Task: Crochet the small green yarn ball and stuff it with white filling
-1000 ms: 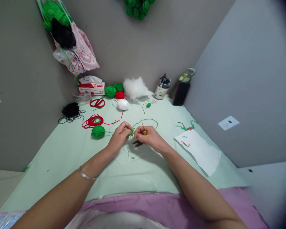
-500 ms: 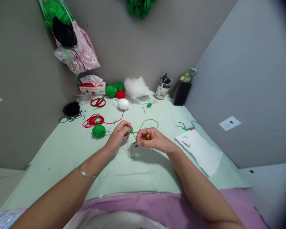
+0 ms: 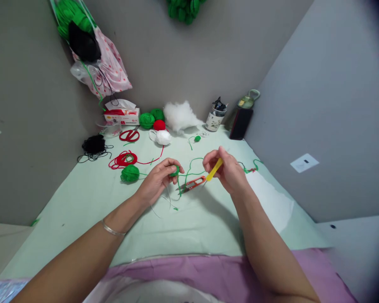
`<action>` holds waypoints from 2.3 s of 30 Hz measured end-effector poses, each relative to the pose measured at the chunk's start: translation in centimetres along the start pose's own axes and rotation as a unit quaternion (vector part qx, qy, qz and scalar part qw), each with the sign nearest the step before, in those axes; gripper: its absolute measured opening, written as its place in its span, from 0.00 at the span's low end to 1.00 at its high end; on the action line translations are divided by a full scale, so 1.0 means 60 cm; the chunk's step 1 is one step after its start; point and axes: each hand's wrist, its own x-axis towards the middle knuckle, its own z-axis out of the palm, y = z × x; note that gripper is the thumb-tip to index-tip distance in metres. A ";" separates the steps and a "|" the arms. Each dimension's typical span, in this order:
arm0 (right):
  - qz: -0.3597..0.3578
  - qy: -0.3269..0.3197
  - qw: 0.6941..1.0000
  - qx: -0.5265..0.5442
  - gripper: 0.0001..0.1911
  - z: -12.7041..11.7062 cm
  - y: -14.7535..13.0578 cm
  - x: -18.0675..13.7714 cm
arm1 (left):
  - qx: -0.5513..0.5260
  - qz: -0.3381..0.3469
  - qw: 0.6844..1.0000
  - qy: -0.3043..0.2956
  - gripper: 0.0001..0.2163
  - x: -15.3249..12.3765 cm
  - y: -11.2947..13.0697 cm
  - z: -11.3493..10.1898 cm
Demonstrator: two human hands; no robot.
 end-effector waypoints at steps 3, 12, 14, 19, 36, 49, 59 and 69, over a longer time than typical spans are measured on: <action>-0.035 0.024 0.999 0.034 0.30 0.003 -0.002 -0.001 | -0.024 -0.013 1.000 -0.014 0.07 0.000 0.001 -0.004; -0.083 0.065 0.993 0.053 0.17 0.034 -0.003 -0.009 | -0.095 -0.048 0.993 -0.042 0.07 0.002 0.000 -0.007; -0.087 0.066 0.992 0.061 0.16 0.036 -0.002 -0.010 | -0.103 -0.052 0.992 -0.044 0.07 0.003 0.000 -0.007; -0.091 0.060 0.993 0.052 0.15 0.039 0.002 -0.012 | -0.109 -0.059 0.991 -0.047 0.06 0.003 0.000 -0.007; -0.090 0.052 0.994 0.035 0.14 0.038 0.009 -0.011 | -0.100 -0.075 0.990 -0.066 0.07 0.001 0.004 -0.003; -0.092 0.036 0.994 0.043 0.12 0.039 0.008 -0.012 | -0.097 -0.077 0.990 -0.070 0.07 0.000 0.005 -0.005; -0.096 0.028 0.993 0.068 0.11 0.041 0.013 -0.012 | -0.101 -0.075 0.989 -0.075 0.07 0.001 0.004 -0.004; -0.165 0.040 0.985 0.013 0.06 0.045 0.022 -0.013 | -0.102 -0.069 0.989 -0.084 0.06 0.002 0.001 -0.008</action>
